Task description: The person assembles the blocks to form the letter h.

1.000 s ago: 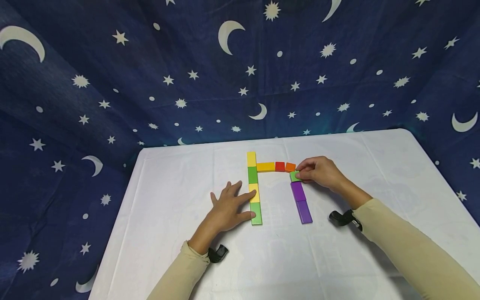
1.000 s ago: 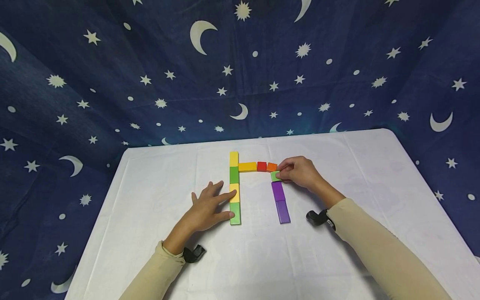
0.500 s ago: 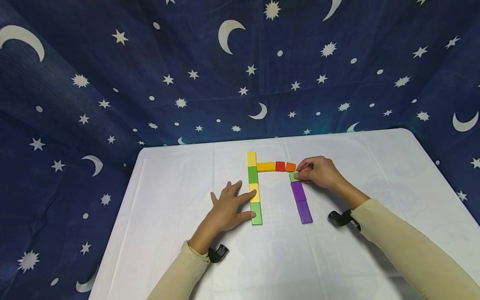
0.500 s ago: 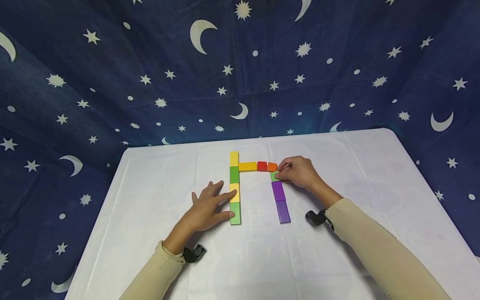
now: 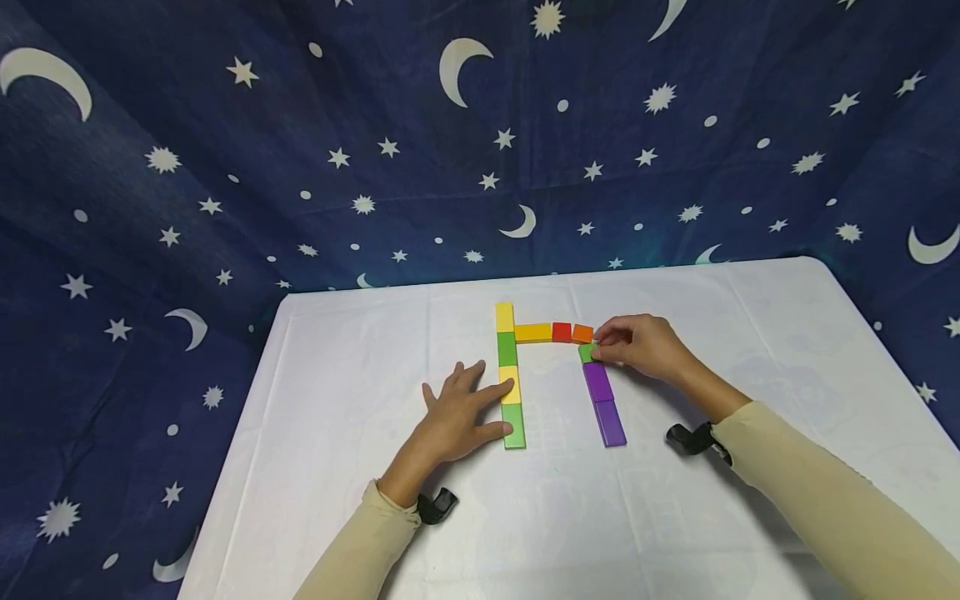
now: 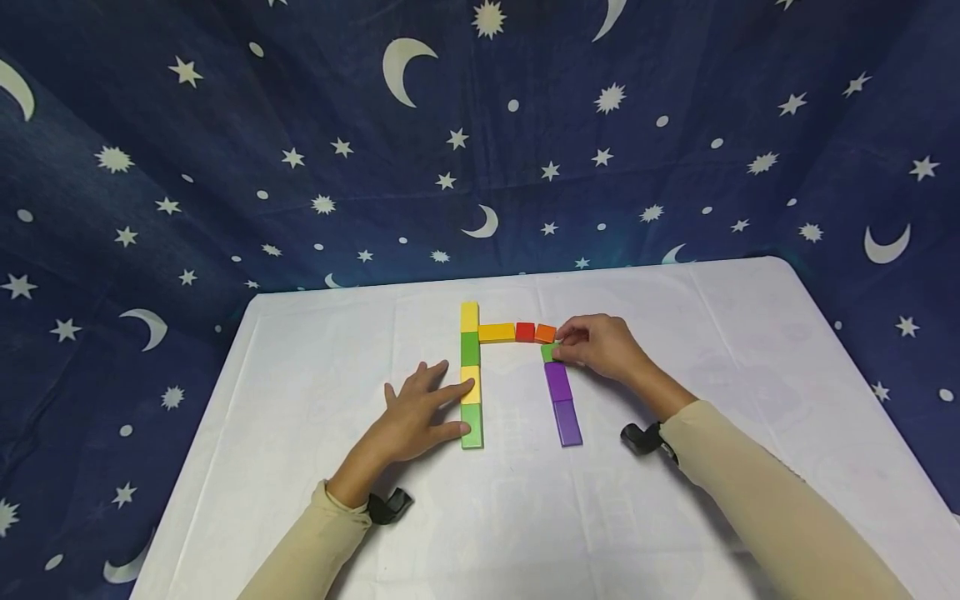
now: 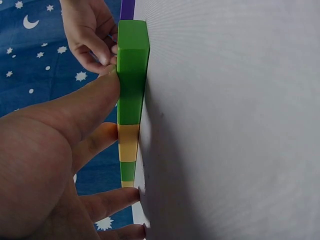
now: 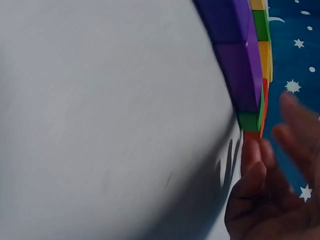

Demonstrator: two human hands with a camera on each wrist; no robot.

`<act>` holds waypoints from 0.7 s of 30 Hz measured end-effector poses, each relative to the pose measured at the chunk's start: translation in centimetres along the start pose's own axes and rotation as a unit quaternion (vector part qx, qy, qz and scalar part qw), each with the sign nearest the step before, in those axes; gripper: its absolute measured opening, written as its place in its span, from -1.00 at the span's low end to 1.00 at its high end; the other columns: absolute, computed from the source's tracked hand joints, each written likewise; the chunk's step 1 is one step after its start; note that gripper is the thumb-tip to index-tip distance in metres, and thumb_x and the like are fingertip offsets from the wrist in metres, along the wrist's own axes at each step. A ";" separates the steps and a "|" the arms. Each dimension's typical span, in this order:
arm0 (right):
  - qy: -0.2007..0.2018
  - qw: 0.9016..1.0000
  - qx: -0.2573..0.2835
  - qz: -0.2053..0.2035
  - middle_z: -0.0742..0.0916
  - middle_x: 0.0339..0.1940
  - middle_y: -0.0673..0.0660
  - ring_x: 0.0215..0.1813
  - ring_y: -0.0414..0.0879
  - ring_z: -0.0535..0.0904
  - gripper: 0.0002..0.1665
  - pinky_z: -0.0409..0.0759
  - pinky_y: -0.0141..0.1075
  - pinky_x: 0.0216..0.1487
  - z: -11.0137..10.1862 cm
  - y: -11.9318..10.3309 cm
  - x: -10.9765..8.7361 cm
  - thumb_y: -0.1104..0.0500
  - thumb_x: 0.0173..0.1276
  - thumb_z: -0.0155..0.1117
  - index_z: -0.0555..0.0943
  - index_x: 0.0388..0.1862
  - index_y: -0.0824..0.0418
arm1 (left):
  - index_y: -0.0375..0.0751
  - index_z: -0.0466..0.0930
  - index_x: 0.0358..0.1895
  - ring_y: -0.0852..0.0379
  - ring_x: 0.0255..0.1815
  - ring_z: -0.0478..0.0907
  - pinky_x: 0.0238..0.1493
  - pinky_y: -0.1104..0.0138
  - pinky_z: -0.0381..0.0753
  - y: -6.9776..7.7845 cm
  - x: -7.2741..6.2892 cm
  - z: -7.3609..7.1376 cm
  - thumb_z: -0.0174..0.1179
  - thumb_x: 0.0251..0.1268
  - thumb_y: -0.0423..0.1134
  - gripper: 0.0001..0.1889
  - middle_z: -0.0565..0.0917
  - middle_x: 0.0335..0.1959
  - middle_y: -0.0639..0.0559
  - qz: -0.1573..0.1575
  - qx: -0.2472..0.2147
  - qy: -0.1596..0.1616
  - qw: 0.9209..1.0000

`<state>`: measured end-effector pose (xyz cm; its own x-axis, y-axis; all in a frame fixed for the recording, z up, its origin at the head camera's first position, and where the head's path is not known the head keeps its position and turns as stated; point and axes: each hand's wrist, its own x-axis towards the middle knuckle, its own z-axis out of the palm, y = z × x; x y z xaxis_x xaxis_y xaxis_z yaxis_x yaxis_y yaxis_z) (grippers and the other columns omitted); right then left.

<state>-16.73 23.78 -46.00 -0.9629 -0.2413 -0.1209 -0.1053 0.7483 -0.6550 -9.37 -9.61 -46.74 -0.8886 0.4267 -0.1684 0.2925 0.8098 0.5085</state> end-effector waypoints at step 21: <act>-0.098 0.963 -0.193 -0.162 0.48 0.54 0.01 0.55 0.15 0.26 0.12 0.31 0.31 0.44 -0.2 0.9 -4.0 -0.46 -0.03 0.54 0.44 0.52 -0.15 | 0.33 0.43 0.47 -0.35 0.68 -0.09 0.30 -0.64 -0.26 0.0 0.1 0.0 0.39 0.23 0.20 -0.29 0.17 0.64 -0.16 -0.003 0.005 -0.005 1.000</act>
<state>-13.04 25.60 -45.95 -0.8020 -0.5852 -0.1197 -0.5139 0.7782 -0.3609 -9.41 -9.58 -46.74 -0.8868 0.4254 -0.1804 0.2900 0.8164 0.4995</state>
